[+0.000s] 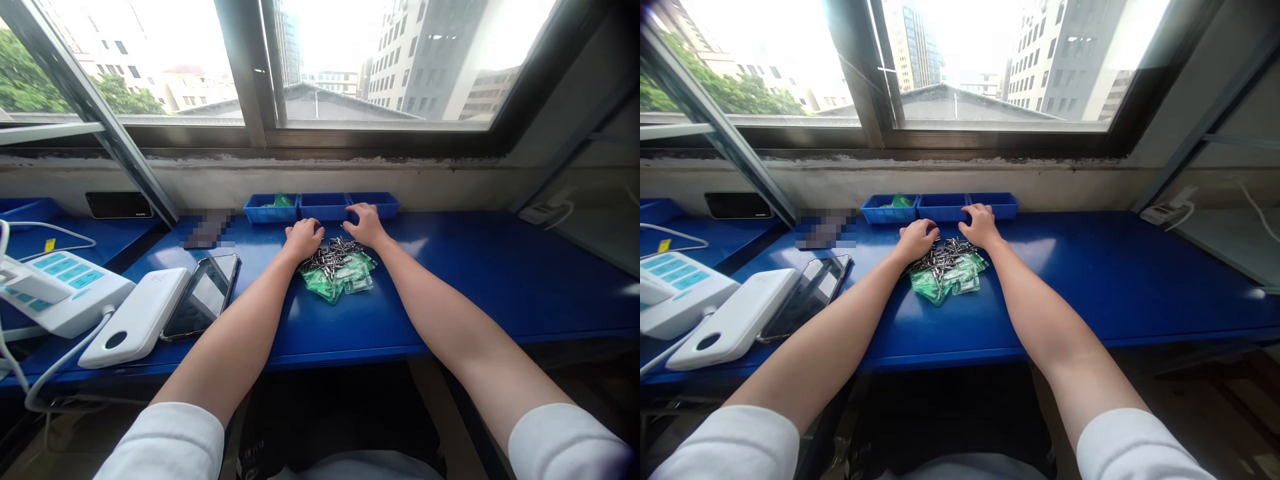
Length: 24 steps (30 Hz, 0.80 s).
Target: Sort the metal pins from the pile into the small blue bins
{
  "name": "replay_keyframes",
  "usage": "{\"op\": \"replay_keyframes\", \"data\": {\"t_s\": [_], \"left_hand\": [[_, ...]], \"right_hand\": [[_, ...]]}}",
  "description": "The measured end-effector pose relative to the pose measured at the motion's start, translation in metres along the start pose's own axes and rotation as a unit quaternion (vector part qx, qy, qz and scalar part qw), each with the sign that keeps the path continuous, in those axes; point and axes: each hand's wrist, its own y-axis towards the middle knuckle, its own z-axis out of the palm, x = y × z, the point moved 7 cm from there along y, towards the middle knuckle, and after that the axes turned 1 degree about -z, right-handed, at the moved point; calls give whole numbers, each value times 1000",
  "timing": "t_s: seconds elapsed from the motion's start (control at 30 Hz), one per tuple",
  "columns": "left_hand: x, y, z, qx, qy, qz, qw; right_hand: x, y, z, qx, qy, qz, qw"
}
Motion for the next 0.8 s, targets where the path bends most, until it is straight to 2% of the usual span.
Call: {"op": "replay_keyframes", "data": {"t_s": [0.1,0.17,0.23,0.47,0.8], "left_hand": [[-1,0,0,0,-1,0,1000],[-1,0,0,0,-2,1,1000],[-1,0,0,-1,-2,0,1000],[-1,0,2,0,-2,0,1000],[-1,-1,4,12,1,1,1000]], "right_hand": [[21,-5,17,105,46,-82,990],[29,-10,28,164,49,-105,980],[33,-12,34,196,43,-116,973],[44,-13,33,191,64,-131,971],[34,-10,31,169,139,-65,974]]}}
